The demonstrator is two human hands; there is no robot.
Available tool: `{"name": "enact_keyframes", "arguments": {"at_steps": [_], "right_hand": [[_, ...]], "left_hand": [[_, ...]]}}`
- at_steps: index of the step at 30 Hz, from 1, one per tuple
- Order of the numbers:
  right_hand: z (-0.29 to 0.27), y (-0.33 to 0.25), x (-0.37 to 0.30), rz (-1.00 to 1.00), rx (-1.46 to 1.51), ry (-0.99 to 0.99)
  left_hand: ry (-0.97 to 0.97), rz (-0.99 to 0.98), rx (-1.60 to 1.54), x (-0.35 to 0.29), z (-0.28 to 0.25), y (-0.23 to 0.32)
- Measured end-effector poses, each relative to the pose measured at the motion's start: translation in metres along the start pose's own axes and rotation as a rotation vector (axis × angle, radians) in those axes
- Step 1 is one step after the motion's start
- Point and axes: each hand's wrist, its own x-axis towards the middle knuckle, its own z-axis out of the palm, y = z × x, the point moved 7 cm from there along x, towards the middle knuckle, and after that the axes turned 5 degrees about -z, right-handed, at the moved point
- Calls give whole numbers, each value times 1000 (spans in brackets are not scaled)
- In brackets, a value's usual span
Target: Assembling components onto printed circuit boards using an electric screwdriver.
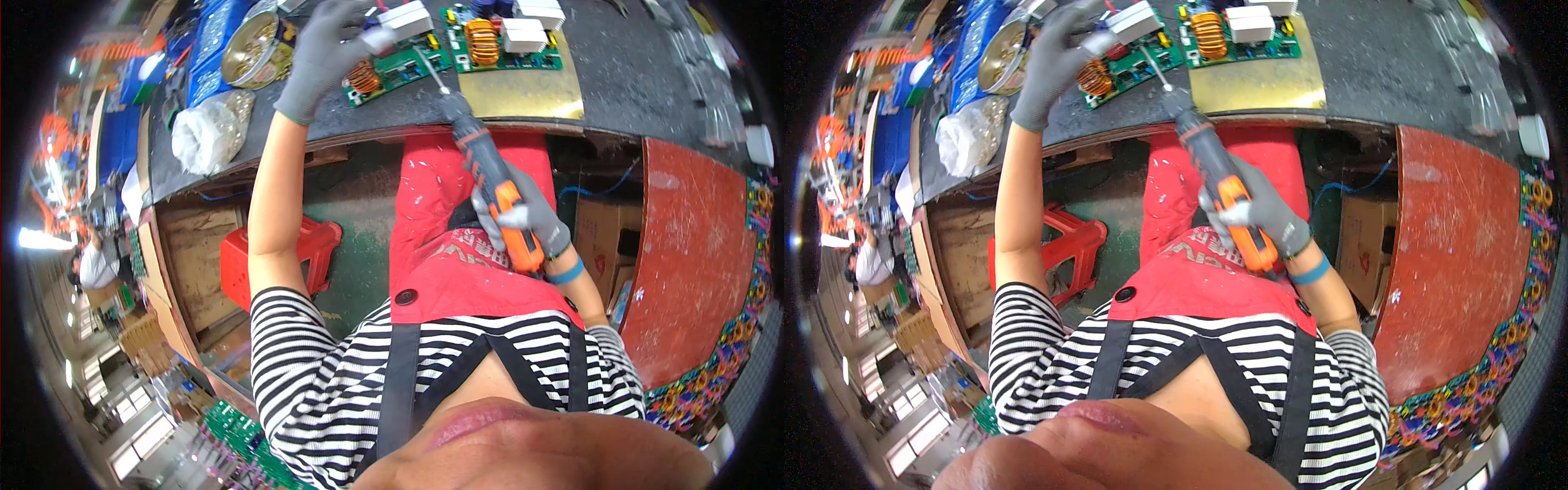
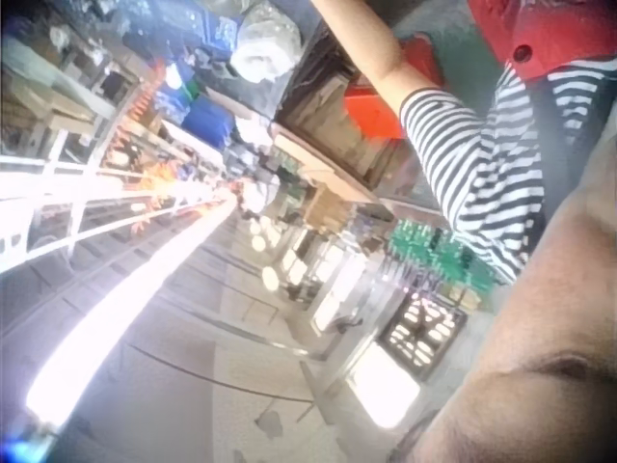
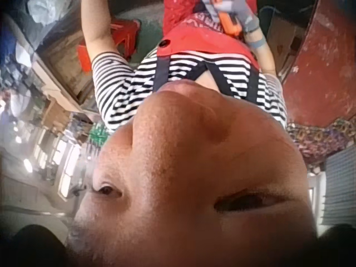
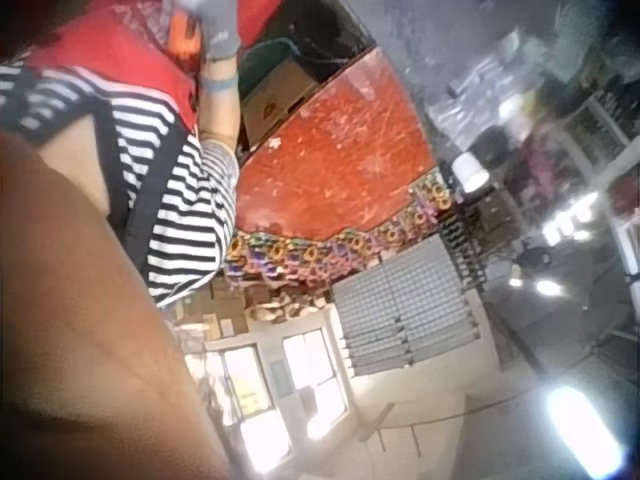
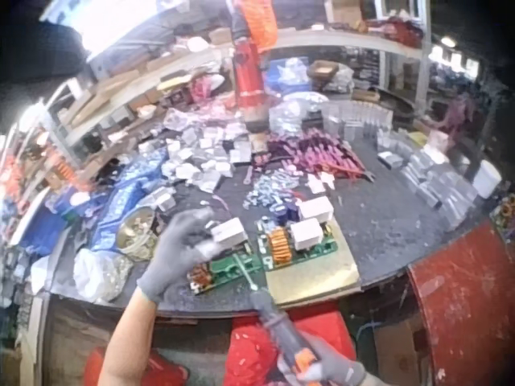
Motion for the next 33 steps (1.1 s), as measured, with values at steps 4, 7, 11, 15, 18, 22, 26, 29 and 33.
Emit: {"name": "enact_keyframes", "arguments": {"at_steps": [4, 7, 11, 15, 18, 22, 26, 29, 33], "right_hand": [[-4, 1, -18, 26, -51, -51], [-11, -3, -21, 16, -89, -26], [-7, -10, -22, -7, -95, -28], [-13, -12, -27, -31, -67, -9], [-16, -13, -29, -45, -76, 6], [-16, -19, -34, -46, -107, 23], [-20, -20, -34, -56, -77, 9], [-23, -24, -33, -72, -123, 33], [-22, -27, -39, -103, -128, 47]], "left_hand": [[261, -181, 270, -7, -106, -94], [157, -195, 634, 1, -83, -119], [-7, -199, 933, 9, -59, -127], [-120, -306, 1026, 14, -56, -158], [-96, -293, 1052, 15, -55, -165], [-50, -267, 1022, 25, -56, -145], [87, 23, 721, 72, -27, -33], [-144, -101, 564, 126, 37, -26], [-489, -64, 888, 153, 102, -84]]}}
